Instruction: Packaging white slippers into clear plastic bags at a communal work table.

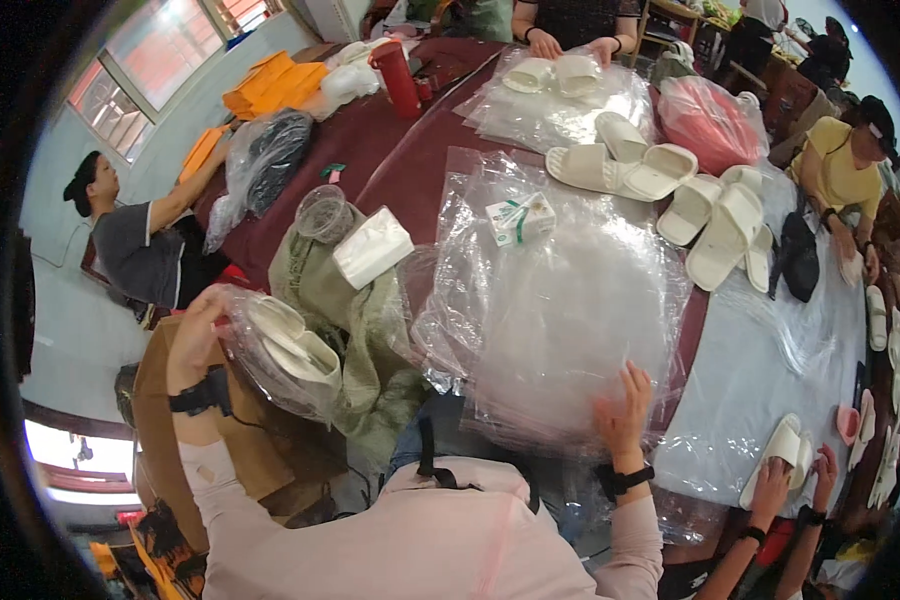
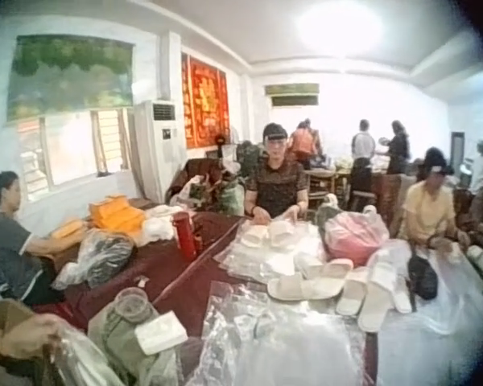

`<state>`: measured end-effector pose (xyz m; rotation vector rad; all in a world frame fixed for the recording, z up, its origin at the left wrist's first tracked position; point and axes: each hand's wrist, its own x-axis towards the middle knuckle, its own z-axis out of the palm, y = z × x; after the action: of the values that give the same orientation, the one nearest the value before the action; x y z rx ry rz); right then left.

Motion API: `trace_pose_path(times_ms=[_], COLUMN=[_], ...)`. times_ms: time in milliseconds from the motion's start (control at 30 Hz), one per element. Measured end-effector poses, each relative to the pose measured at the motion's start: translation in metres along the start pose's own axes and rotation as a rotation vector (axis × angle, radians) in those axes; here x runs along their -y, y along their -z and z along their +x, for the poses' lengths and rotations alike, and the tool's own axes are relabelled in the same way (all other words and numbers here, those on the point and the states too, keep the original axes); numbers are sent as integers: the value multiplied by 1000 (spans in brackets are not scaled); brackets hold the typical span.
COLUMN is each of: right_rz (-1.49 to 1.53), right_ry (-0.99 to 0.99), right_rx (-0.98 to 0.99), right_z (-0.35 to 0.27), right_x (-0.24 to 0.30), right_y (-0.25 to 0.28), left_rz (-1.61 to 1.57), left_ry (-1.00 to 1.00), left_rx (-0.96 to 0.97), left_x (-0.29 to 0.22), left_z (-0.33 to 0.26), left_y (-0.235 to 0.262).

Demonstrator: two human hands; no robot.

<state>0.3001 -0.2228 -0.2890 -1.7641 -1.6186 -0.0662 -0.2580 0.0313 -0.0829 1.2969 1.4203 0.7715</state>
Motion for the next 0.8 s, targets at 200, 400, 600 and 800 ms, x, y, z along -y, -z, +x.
trace_pose_path(times_ms=[200, 400, 600, 800], right_rz=[73, 110, 113, 101], right_ry=[-9, 11, -2, 20], right_rx=[-148, -118, -110, -114], right_z=[-21, -12, -5, -11], right_x=[-17, -14, 0, -1], right_y=[7, -5, 3, 5], left_rz=[-452, 63, -500, 1553], left_ry=[-75, 219, 232, 102], left_rx=[169, 155, -5, 514], left_x=[34, 84, 205, 131], left_z=[28, 3, 57, 47], left_y=[-18, -80, -92, -152])
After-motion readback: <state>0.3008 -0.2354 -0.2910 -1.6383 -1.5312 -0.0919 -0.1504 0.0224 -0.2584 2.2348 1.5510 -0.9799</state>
